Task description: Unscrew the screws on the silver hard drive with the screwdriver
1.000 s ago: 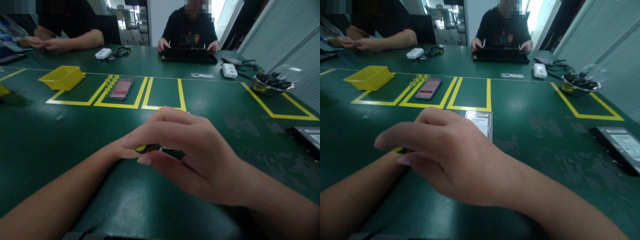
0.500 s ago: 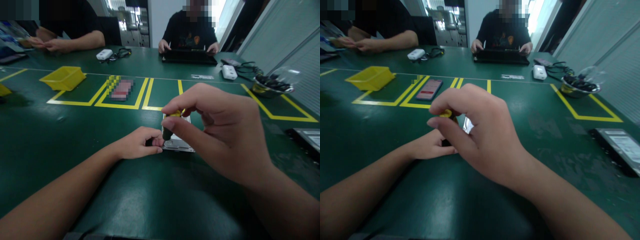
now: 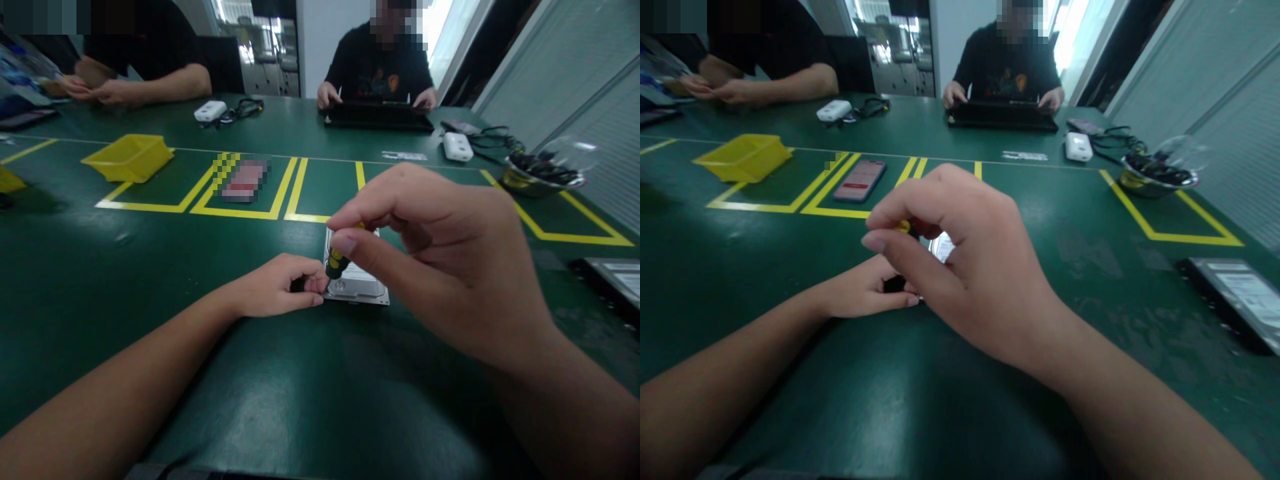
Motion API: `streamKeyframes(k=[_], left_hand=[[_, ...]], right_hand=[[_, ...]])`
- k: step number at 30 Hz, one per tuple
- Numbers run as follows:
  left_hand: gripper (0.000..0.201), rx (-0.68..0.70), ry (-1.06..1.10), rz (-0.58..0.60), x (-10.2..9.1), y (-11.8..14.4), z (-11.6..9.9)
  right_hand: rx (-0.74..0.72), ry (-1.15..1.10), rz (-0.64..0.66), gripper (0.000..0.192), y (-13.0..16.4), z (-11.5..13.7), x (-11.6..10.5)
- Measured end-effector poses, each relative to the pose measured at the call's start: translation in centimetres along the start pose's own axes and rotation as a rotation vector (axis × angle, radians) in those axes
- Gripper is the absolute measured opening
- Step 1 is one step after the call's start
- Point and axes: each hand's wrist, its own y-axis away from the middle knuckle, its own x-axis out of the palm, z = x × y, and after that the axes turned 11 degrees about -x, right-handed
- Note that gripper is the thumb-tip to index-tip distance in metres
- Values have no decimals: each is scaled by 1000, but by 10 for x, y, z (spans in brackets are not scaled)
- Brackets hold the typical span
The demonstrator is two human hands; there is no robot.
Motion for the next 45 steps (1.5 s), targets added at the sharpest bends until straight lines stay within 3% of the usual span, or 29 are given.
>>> streamKeyframes(k=[13,20,40,45], left_hand=[[15,-28,6,12,-1,0,1],[14,-34,16,24,0,0,1],[12,-18,12,14,-1,0,2],[14,-26,-6,-5,-1,0,0]], right_hand=[[-18,2,16,24,1,1,-3],[-48,-29,42,9,-2,-4,-8],[-46,-17,134,14,-2,-3,-16],[-67,-6,80,10,-2,-3,-10]])
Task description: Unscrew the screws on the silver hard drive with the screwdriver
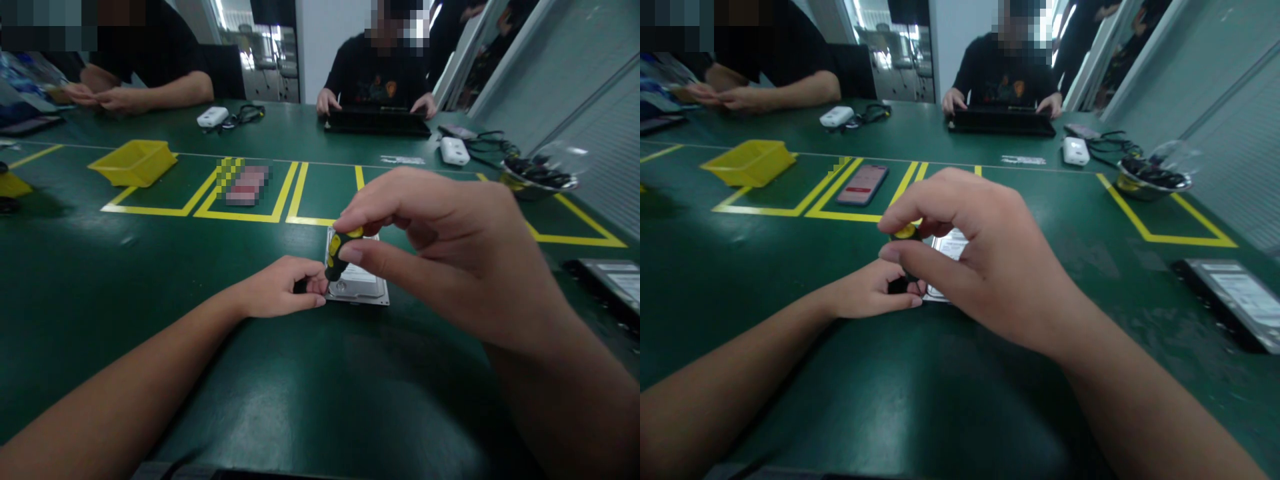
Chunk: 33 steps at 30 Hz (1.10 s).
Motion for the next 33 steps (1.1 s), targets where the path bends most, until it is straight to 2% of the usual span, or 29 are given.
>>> streamKeyframes(k=[7,13,22,29,33], left_hand=[[11,11,43,1,0,0,-1],[13,14,23,-10,1,1,0],[16,4,-7,-6,0,1,-1],[16,19,-10,-39,0,1,-1],[16,24,3,-17,1,1,0]], right_hand=[[-13,89,8,2,-3,0,2],[-5,-4,5,11,-3,2,3],[-17,-75,26,15,-3,2,1],[-6,-105,55,28,-3,1,-1],[-28,-104,45,20,-3,0,0]])
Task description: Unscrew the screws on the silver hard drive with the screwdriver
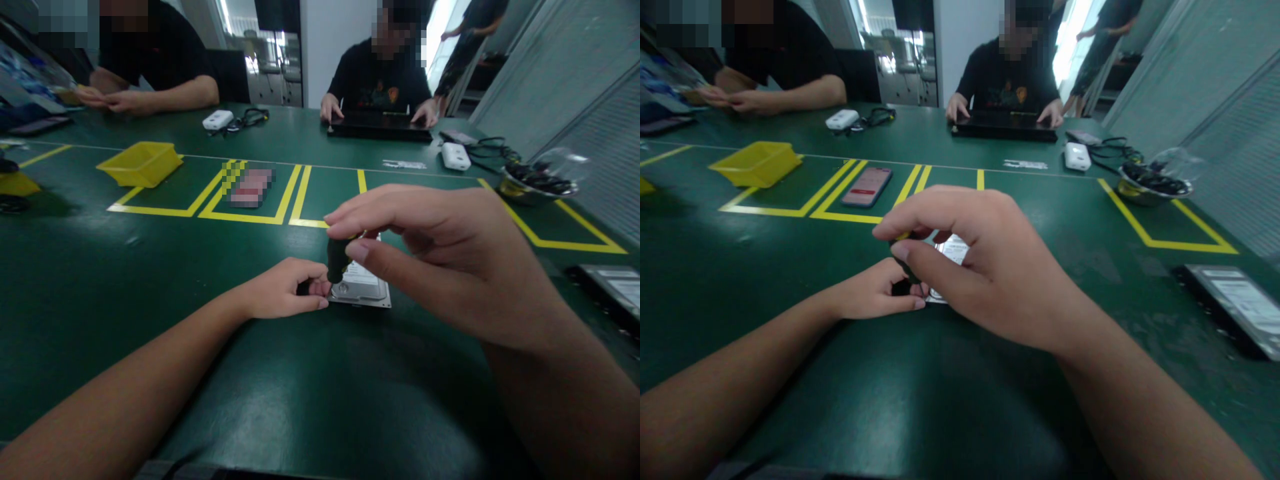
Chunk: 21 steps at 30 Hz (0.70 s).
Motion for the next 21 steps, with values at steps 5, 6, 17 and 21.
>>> streamKeyframes(k=[5,6,17,21], left_hand=[[13,9,21,7,0,0,0],[12,15,30,1,0,0,0],[12,13,39,9,0,0,0],[12,17,64,6,1,0,0]], right_hand=[[-1,61,-17,9,-2,-1,3],[-2,71,-21,9,-2,-1,3],[24,3,-23,16,-1,-1,3],[13,74,-55,6,-1,-1,4]])
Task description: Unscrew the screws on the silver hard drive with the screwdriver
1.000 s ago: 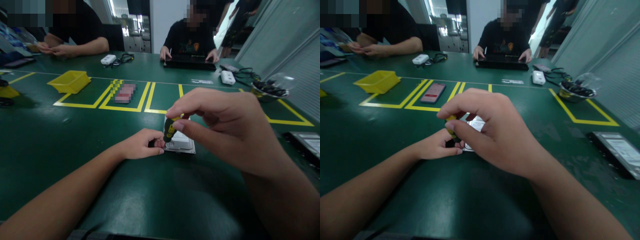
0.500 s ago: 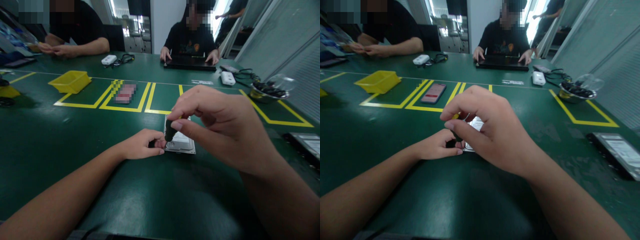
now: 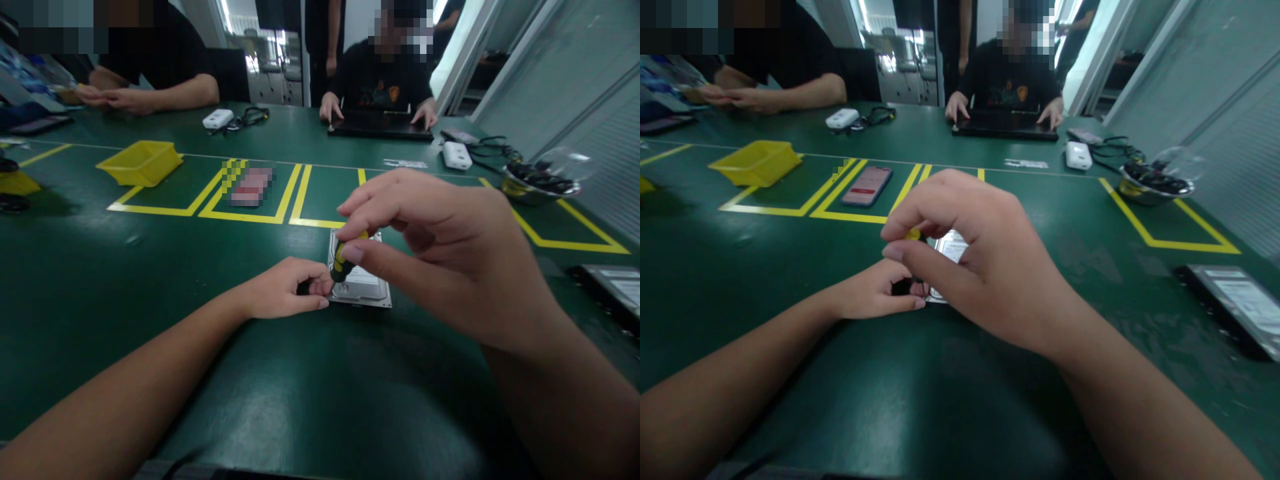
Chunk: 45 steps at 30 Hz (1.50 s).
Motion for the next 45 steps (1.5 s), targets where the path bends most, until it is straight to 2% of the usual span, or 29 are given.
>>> streamKeyframes(k=[5,11,16,26,37,45], left_hand=[[11,-10,-15,-2,-1,0,-1],[15,-30,-49,14,-1,0,-1],[17,-29,-50,20,-1,0,1],[16,-32,-48,3,0,1,0],[15,28,-111,-33,0,1,2],[24,-31,-165,-15,-1,1,-1]], right_hand=[[59,4,37,20,0,2,-4],[8,-33,29,36,1,1,-4],[-29,-51,28,34,2,0,-3],[26,-89,52,32,0,1,-3],[9,-114,45,26,1,1,3],[-15,-133,44,23,2,-1,11]])
